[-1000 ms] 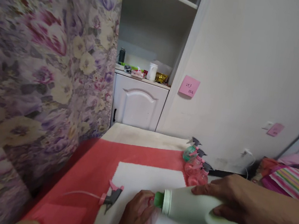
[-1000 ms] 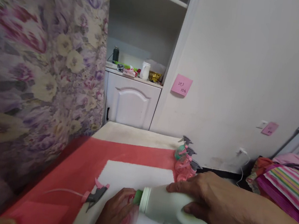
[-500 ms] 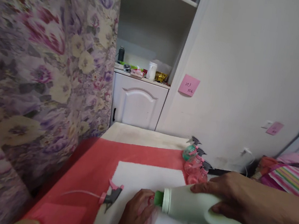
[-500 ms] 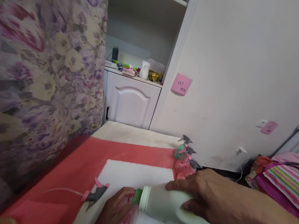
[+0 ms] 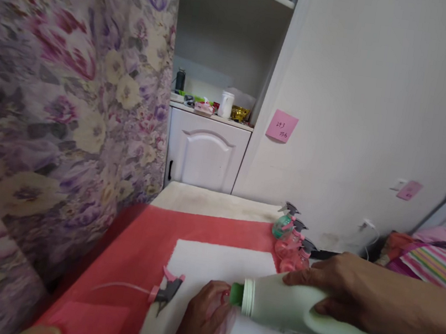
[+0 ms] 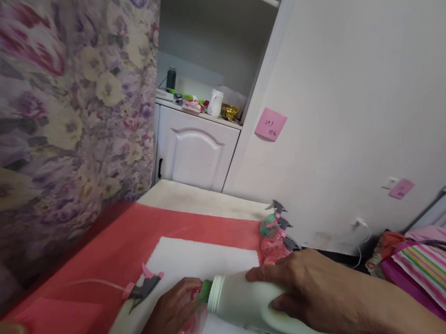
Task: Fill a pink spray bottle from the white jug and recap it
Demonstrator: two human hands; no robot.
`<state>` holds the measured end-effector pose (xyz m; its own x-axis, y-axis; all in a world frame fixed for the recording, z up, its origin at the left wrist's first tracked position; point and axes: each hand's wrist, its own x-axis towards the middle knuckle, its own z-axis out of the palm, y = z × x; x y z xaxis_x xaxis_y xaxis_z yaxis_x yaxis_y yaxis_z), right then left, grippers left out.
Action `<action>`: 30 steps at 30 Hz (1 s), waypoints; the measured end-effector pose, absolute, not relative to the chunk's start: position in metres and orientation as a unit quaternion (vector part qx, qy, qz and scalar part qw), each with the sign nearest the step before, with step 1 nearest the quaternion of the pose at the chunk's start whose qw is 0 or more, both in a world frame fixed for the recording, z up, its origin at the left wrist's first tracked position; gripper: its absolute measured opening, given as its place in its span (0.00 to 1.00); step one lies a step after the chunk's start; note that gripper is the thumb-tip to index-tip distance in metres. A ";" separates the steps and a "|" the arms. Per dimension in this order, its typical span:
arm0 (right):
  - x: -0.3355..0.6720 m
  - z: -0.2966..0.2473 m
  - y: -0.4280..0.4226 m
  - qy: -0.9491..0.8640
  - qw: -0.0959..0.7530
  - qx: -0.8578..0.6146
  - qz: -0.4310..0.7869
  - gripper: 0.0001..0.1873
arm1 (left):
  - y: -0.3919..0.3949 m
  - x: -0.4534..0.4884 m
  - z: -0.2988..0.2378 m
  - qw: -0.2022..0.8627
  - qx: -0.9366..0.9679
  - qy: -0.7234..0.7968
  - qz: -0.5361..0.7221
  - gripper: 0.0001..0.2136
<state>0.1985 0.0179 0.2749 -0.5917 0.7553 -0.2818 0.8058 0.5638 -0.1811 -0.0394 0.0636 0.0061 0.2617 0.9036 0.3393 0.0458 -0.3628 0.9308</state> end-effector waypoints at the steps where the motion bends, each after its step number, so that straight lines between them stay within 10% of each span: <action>1: 0.199 0.275 0.018 0.880 0.088 0.444 -0.146 0.28 | 0.064 -0.039 0.006 0.437 0.664 0.356 0.492 0.11; 30: 0.195 0.278 0.021 0.893 0.092 0.424 -0.118 0.28 | 0.066 -0.040 0.000 0.446 0.666 0.352 0.483 0.11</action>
